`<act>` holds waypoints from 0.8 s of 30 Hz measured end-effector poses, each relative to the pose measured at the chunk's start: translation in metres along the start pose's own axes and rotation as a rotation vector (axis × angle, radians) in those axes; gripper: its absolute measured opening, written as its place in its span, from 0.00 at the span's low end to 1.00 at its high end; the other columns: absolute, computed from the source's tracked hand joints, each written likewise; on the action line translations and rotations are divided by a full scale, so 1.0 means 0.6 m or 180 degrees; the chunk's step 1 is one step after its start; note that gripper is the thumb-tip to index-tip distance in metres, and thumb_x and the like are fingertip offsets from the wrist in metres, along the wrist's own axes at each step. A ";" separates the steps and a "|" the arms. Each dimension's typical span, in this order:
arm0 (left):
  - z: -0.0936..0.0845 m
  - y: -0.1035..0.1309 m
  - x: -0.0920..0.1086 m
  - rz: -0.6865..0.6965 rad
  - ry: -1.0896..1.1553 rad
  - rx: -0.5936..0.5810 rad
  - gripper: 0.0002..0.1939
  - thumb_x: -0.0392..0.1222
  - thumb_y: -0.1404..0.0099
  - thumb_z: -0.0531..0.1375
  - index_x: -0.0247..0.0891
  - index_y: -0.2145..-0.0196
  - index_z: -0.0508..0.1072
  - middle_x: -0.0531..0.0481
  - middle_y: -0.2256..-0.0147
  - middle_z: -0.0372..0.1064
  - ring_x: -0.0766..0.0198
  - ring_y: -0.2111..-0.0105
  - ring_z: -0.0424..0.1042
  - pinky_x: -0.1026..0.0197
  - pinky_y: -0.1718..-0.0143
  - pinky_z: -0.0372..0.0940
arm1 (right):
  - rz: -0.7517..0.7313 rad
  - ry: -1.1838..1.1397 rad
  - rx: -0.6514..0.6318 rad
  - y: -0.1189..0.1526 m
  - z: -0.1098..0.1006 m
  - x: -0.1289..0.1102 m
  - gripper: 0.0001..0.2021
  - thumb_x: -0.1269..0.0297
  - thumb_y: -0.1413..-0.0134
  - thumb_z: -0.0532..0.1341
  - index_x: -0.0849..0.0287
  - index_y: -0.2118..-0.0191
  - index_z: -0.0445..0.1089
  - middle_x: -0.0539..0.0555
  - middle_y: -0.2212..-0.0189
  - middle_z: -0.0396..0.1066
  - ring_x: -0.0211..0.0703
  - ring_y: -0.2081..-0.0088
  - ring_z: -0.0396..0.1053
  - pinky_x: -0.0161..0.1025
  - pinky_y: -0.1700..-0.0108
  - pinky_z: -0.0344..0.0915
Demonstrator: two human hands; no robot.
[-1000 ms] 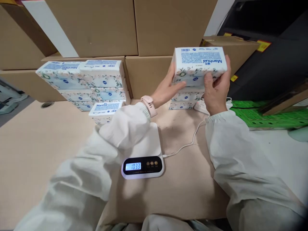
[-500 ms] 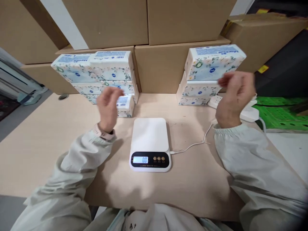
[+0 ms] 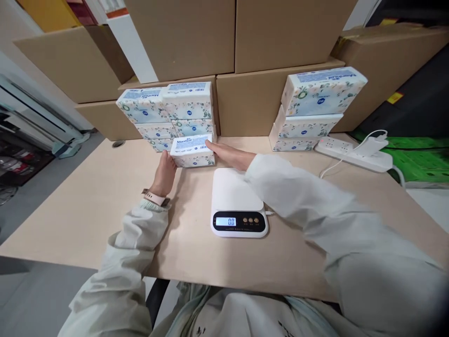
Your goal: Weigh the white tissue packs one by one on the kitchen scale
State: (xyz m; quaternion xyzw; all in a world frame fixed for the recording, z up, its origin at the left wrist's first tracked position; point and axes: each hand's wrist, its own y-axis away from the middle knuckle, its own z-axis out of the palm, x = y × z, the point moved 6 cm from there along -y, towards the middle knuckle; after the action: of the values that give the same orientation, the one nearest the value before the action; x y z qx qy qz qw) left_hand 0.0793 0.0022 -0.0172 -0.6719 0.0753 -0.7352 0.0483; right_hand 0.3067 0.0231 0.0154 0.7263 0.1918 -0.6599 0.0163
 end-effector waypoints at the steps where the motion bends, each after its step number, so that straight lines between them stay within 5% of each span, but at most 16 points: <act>1: 0.019 0.020 0.021 0.0103 -0.0041 -0.0105 0.39 0.78 0.30 0.57 0.39 0.44 0.78 0.35 0.36 0.74 0.45 0.28 0.66 0.42 0.27 0.65 | 0.0106 0.0015 -0.0046 0.019 -0.009 -0.008 0.42 0.26 0.44 0.66 0.49 0.33 0.73 0.56 0.34 0.76 0.66 0.28 0.68 0.77 0.27 0.63; 6: 0.121 0.141 0.108 0.0302 -0.0121 -0.0810 0.34 0.72 0.22 0.51 0.50 0.32 0.73 0.49 0.26 0.61 0.52 0.20 0.49 0.46 0.18 0.48 | 0.0111 -0.0018 0.0275 0.181 -0.086 -0.090 0.31 0.35 0.31 0.60 0.37 0.28 0.67 0.45 0.33 0.74 0.57 0.24 0.63 0.74 0.21 0.56; 10: 0.166 0.205 0.105 0.0129 -0.0245 -0.1365 0.33 0.68 0.20 0.50 0.54 0.25 0.65 0.53 0.22 0.52 0.50 0.18 0.40 0.41 0.16 0.37 | 0.0494 0.0456 0.0112 0.306 -0.108 -0.108 0.30 0.35 0.29 0.58 0.37 0.28 0.68 0.48 0.34 0.76 0.61 0.29 0.70 0.72 0.27 0.68; 13: 0.169 0.220 0.075 -0.0146 -0.0219 -0.1492 0.34 0.67 0.21 0.55 0.54 0.25 0.64 0.51 0.22 0.53 0.50 0.18 0.40 0.40 0.16 0.37 | 0.0599 0.0451 0.0061 0.353 -0.110 -0.082 0.33 0.34 0.28 0.55 0.35 0.24 0.61 0.48 0.29 0.71 0.60 0.27 0.68 0.71 0.26 0.67; 19: 0.161 0.226 0.042 -0.0185 -0.0217 -0.1401 0.32 0.64 0.21 0.57 0.54 0.26 0.66 0.50 0.24 0.57 0.51 0.18 0.41 0.39 0.16 0.40 | 0.0756 0.0202 0.0018 0.371 -0.103 -0.017 0.33 0.35 0.27 0.52 0.34 0.23 0.57 0.49 0.24 0.63 0.59 0.26 0.66 0.72 0.24 0.63; 21: 0.151 0.228 0.030 -0.0171 -0.0216 -0.1095 0.31 0.63 0.20 0.56 0.54 0.26 0.66 0.52 0.23 0.54 0.51 0.19 0.44 0.40 0.16 0.42 | 0.0588 0.0191 0.0372 0.376 -0.109 -0.009 0.30 0.39 0.25 0.54 0.35 0.24 0.60 0.48 0.24 0.63 0.56 0.25 0.65 0.69 0.24 0.63; 24: 0.124 0.229 0.013 0.0004 -0.0162 -0.0259 0.27 0.60 0.19 0.55 0.52 0.29 0.71 0.50 0.24 0.58 0.50 0.22 0.55 0.40 0.19 0.52 | 0.0053 0.0192 0.1513 0.393 -0.136 -0.005 0.24 0.45 0.26 0.59 0.38 0.30 0.70 0.51 0.31 0.74 0.53 0.32 0.74 0.62 0.28 0.69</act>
State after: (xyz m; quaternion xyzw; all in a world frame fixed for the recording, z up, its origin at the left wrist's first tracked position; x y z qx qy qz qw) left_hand 0.1482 -0.1378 -0.0272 -0.6917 0.1043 -0.7142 0.0233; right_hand 0.4547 -0.1734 -0.0251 0.7306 0.0255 -0.6644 -0.1554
